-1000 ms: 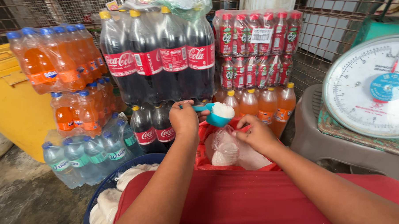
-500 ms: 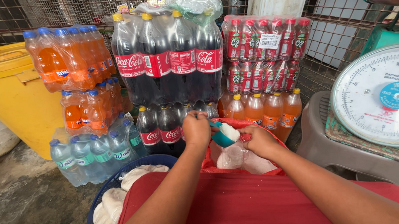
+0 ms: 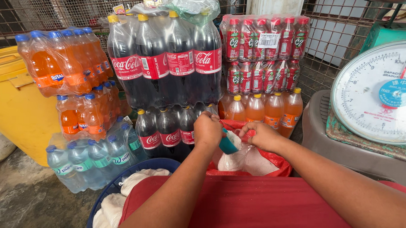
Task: The person scoops white rice from a large sack into a small plastic bag using a blue scoop, then places the bag on a weighing scale to check the weight. The person adjusts the amount of rice in the bag by adding or removing rice until the desired weight is reached.
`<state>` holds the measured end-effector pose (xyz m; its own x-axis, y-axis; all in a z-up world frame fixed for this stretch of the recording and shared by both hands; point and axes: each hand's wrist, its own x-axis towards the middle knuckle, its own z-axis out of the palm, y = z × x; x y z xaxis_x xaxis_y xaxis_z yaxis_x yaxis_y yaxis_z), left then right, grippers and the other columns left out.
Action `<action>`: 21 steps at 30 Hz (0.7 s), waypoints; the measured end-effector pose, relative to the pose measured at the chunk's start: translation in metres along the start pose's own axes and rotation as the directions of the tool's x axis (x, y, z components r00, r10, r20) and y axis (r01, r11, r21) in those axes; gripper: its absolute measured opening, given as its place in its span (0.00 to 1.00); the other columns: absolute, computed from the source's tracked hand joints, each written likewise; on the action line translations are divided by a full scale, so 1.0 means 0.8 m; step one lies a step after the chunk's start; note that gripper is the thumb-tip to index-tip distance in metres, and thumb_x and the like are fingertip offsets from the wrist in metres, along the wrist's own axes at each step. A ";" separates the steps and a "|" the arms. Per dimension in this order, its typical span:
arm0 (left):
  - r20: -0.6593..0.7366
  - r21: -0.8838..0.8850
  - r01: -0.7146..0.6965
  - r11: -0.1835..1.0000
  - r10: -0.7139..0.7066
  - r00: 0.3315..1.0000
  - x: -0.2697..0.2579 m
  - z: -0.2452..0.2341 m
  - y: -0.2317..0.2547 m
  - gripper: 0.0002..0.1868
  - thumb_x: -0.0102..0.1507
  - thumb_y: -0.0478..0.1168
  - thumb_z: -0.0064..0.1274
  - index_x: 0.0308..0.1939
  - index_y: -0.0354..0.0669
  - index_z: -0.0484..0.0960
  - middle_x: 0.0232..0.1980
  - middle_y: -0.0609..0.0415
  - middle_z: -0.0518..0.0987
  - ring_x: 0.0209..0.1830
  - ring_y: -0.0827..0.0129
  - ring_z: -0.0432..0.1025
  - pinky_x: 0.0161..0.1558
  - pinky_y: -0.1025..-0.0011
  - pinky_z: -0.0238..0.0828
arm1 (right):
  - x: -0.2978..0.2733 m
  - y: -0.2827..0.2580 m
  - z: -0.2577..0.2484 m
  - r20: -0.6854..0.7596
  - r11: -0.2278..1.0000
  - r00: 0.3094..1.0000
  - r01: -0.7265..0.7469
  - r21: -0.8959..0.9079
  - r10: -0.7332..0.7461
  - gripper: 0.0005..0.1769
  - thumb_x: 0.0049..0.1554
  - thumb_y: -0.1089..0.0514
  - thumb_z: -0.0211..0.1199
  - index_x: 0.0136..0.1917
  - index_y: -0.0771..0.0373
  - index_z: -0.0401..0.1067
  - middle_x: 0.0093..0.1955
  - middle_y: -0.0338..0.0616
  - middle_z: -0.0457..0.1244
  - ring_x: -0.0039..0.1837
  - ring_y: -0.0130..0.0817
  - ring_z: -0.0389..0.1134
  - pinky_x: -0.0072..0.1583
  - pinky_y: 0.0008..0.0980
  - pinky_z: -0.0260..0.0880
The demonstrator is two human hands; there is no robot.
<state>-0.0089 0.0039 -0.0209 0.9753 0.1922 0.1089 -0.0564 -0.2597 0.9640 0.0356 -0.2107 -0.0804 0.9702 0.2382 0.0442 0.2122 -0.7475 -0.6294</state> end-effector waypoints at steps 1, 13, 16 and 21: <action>0.001 0.003 -0.001 1.000 0.001 1.000 0.000 -0.002 0.000 0.15 0.69 0.40 0.39 0.53 0.34 0.76 0.34 0.46 0.84 0.23 0.62 0.81 0.31 0.66 0.78 | 0.002 0.001 0.001 0.014 0.998 0.999 0.052 -0.045 -0.051 0.20 0.50 0.68 0.64 0.56 0.59 0.81 0.67 0.41 0.68 0.67 0.36 0.69 0.64 0.33 0.69; 0.059 0.168 -0.087 0.982 0.078 0.995 -0.004 0.008 0.019 0.12 0.67 0.37 0.41 0.48 0.33 0.77 0.41 0.38 0.83 0.37 0.50 0.81 0.40 0.58 0.77 | -0.006 -0.039 -0.002 0.178 0.987 0.982 -0.088 0.135 0.063 0.41 0.52 0.70 0.55 0.77 0.46 0.64 0.64 0.42 0.68 0.41 0.26 0.67 0.50 0.29 0.74; 0.047 0.383 -0.154 0.911 0.147 0.988 0.004 0.010 0.019 0.13 0.66 0.39 0.46 0.50 0.35 0.78 0.49 0.35 0.82 0.51 0.43 0.77 0.51 0.54 0.74 | -0.009 -0.040 -0.004 0.185 0.965 0.981 -0.104 0.243 0.059 0.41 0.51 0.70 0.55 0.76 0.48 0.62 0.68 0.32 0.65 0.40 0.26 0.65 0.50 0.28 0.72; 0.055 0.394 -0.121 0.911 0.108 0.993 0.012 0.011 0.017 0.13 0.63 0.39 0.50 0.49 0.40 0.80 0.52 0.39 0.82 0.54 0.46 0.77 0.54 0.56 0.74 | -0.011 -0.036 -0.005 0.201 0.945 0.979 -0.106 0.310 0.044 0.42 0.49 0.70 0.56 0.76 0.51 0.63 0.66 0.36 0.67 0.40 0.26 0.64 0.49 0.28 0.71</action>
<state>0.0016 -0.0061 -0.0092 0.9737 0.1110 0.1989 -0.0851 -0.6327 0.7697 0.0215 -0.1938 -0.0597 0.9353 0.3248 -0.1407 0.0609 -0.5390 -0.8401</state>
